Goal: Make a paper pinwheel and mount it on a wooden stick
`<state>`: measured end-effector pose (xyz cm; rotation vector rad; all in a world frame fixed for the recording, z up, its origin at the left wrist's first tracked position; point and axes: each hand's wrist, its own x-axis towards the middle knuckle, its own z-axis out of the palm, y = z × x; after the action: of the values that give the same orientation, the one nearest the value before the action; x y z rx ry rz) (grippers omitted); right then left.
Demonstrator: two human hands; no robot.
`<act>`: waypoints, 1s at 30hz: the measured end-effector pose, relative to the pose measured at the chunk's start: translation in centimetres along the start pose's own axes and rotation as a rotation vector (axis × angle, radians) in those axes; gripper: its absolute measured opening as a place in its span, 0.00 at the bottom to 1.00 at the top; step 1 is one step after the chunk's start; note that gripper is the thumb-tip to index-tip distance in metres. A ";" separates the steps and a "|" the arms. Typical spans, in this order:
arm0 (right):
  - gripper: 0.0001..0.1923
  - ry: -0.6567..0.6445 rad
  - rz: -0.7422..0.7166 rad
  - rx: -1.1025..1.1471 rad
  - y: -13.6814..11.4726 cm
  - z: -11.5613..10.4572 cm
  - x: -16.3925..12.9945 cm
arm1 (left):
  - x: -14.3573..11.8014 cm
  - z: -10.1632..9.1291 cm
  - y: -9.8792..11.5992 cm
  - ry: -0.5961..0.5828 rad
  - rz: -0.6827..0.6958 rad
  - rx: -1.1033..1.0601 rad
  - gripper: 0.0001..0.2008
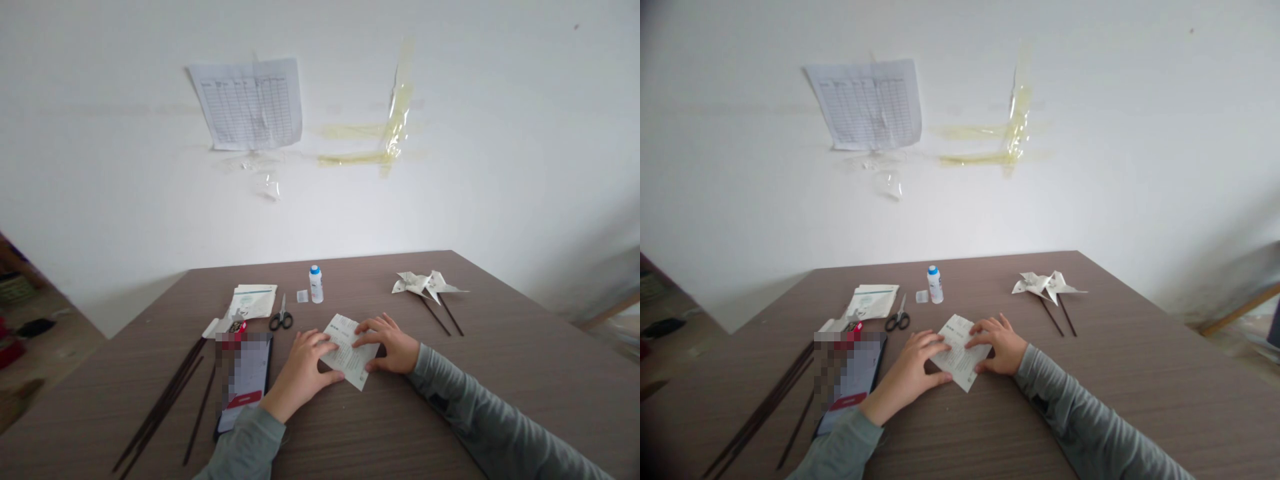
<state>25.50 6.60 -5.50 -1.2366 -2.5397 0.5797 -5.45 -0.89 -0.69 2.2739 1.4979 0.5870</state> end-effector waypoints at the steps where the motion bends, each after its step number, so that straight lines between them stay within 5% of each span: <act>1: 0.34 -0.002 0.013 0.009 0.0 0.1 0.0 | 0.0 0.1 0.1 0.003 -0.001 0.006 0.27; 6: 0.38 -0.008 0.072 0.033 -0.4 0.1 0.2 | -0.1 0.4 0.7 0.017 0.000 0.044 0.28; 19: 0.26 0.010 0.106 0.020 -1.5 -1.0 0.1 | -0.3 0.6 0.2 0.013 0.017 0.071 0.32; 25: 0.21 0.027 0.096 0.031 -2.0 -1.3 -0.1 | -0.1 0.6 0.4 0.034 0.013 0.067 0.22; 30: 0.33 -0.016 -0.007 0.072 -1.2 -2.1 -0.7 | -0.1 0.7 0.5 0.032 0.004 0.069 0.16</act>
<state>25.97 5.87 -3.11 -1.2024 -2.5123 0.6758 -4.75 -1.18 -1.03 2.3302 1.5515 0.5841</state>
